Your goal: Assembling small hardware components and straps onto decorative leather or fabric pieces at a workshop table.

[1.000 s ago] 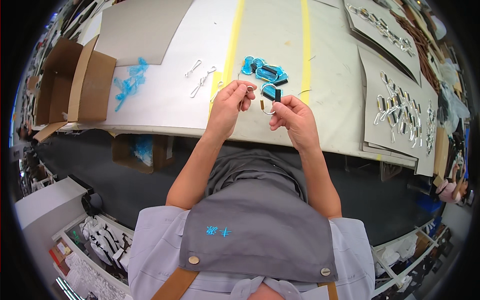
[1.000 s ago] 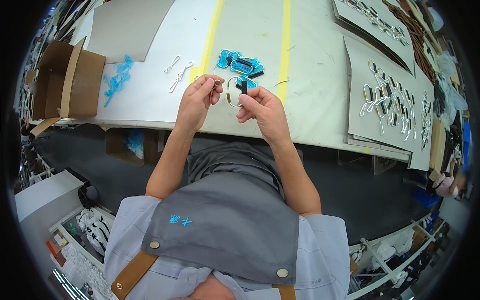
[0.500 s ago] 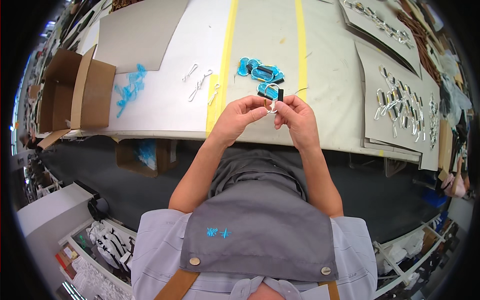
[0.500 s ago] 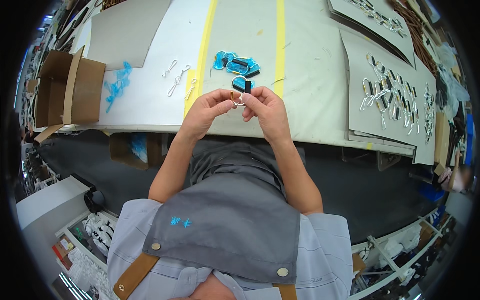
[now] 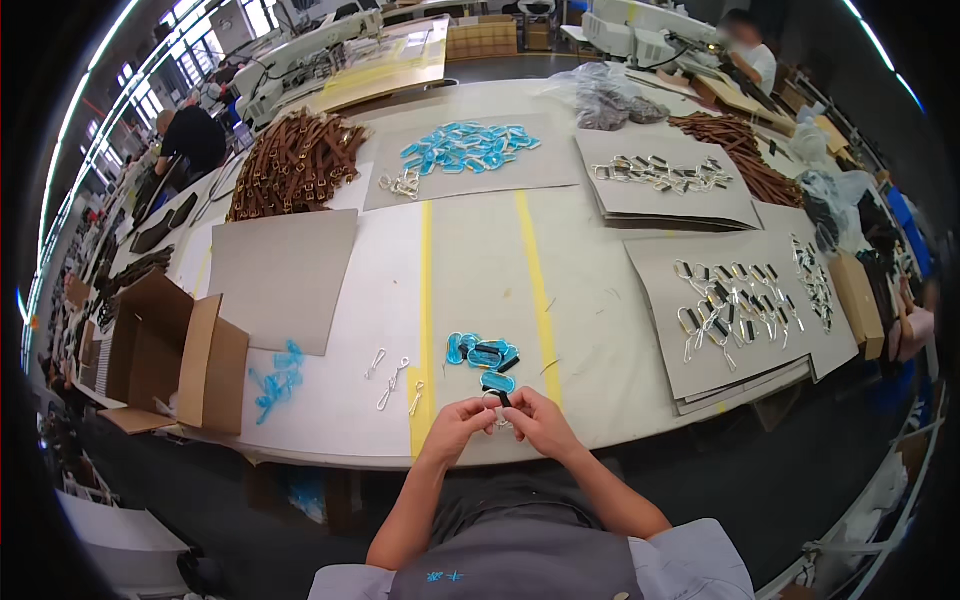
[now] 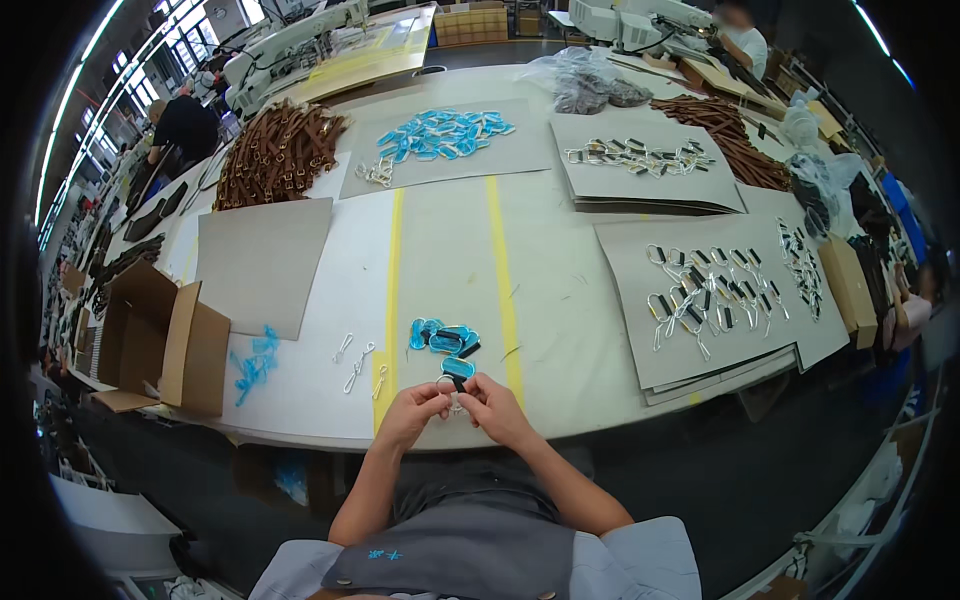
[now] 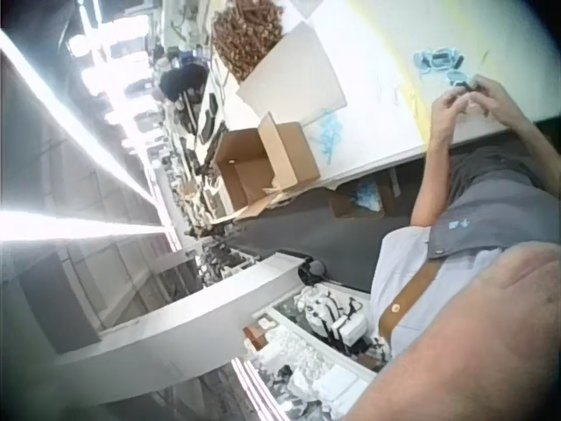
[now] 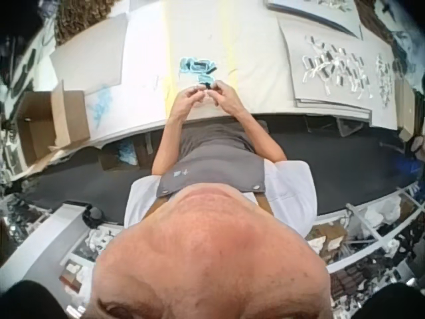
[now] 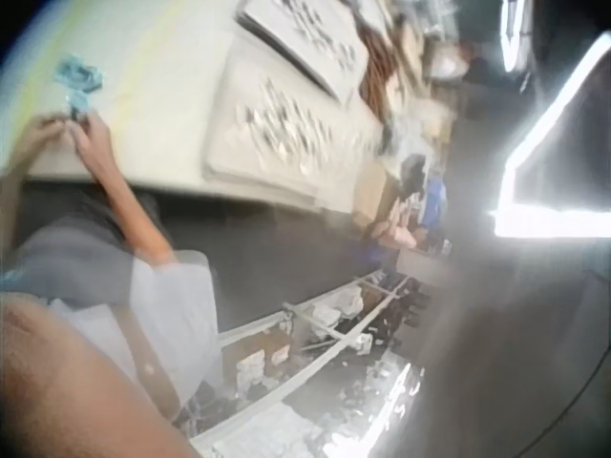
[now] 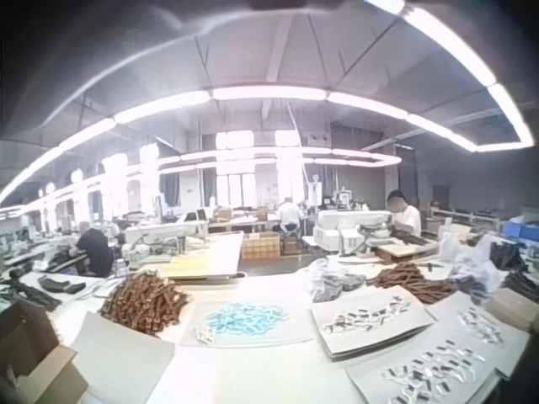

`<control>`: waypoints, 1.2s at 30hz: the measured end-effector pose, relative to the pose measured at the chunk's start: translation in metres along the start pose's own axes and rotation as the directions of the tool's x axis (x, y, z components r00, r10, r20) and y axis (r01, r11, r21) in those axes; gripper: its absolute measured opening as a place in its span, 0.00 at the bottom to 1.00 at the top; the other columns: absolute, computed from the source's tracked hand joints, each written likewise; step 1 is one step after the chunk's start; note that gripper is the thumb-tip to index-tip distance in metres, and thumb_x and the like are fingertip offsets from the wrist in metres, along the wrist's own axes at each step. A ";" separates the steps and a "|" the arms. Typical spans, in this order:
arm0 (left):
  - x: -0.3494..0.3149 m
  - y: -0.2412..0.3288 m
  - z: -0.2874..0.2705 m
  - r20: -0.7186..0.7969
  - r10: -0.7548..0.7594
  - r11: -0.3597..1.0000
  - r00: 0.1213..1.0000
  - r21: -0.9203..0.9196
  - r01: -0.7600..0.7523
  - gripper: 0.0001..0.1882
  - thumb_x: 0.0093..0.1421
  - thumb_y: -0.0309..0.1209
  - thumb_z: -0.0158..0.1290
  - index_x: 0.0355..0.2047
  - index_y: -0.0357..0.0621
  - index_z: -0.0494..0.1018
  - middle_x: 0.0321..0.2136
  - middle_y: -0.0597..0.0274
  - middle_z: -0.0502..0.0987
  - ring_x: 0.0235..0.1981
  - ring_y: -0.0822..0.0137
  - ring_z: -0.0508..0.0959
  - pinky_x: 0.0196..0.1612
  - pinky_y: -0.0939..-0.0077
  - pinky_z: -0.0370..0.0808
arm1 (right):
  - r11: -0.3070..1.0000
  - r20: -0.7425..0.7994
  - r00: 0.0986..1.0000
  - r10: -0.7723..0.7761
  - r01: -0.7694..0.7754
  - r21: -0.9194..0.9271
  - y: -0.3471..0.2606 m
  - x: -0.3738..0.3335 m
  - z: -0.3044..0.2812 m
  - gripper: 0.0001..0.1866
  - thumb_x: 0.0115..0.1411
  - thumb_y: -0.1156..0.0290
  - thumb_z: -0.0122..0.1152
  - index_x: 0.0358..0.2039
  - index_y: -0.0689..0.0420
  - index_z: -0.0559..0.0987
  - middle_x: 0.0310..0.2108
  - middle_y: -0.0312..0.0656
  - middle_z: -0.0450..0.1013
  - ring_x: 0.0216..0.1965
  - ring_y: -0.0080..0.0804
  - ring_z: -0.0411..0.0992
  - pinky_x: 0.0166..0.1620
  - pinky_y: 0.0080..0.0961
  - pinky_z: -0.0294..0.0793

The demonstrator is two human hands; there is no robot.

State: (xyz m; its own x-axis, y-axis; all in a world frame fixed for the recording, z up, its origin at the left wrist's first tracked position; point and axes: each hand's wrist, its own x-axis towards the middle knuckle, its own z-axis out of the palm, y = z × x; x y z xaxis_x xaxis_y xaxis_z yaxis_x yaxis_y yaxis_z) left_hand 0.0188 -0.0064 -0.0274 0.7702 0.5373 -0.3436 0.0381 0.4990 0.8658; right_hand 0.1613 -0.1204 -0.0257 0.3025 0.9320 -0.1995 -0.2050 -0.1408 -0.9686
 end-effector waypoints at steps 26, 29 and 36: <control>0.016 -0.011 0.005 -0.106 -0.077 0.956 0.991 0.274 0.104 0.08 0.58 0.25 0.54 0.37 0.33 0.74 0.26 0.61 0.75 0.25 0.75 0.74 0.30 0.82 0.72 | 0.990 -0.044 0.999 -0.021 0.027 0.141 0.026 0.009 -0.014 0.05 0.60 0.74 0.56 0.34 0.62 0.71 0.23 0.34 0.70 0.19 0.16 0.66 0.23 0.14 0.66; 0.016 -0.006 0.008 -0.046 -0.068 0.997 0.997 0.036 0.069 0.09 0.59 0.26 0.54 0.38 0.33 0.74 0.25 0.62 0.75 0.25 0.76 0.74 0.29 0.82 0.71 | 0.986 -0.047 0.998 -0.032 0.039 0.162 0.027 0.009 -0.014 0.05 0.60 0.74 0.56 0.34 0.62 0.71 0.24 0.34 0.70 0.19 0.16 0.66 0.23 0.15 0.66; 0.002 -0.014 0.014 -0.080 -0.025 0.992 0.996 0.121 0.035 0.08 0.58 0.28 0.56 0.35 0.36 0.74 0.24 0.67 0.74 0.21 0.78 0.72 0.24 0.85 0.67 | 0.992 -0.030 1.000 -0.008 0.012 0.124 0.032 -0.002 -0.009 0.06 0.60 0.73 0.57 0.34 0.62 0.72 0.23 0.33 0.69 0.19 0.14 0.65 0.21 0.13 0.64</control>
State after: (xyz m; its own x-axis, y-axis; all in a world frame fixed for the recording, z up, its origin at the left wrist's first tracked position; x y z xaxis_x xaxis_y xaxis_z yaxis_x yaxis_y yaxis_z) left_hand 0.0291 -0.0218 -0.0352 0.7155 0.5774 -0.3933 0.1413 0.4317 0.8909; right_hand 0.1626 -0.1298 -0.0575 0.3323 0.9225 -0.1963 -0.3157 -0.0873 -0.9448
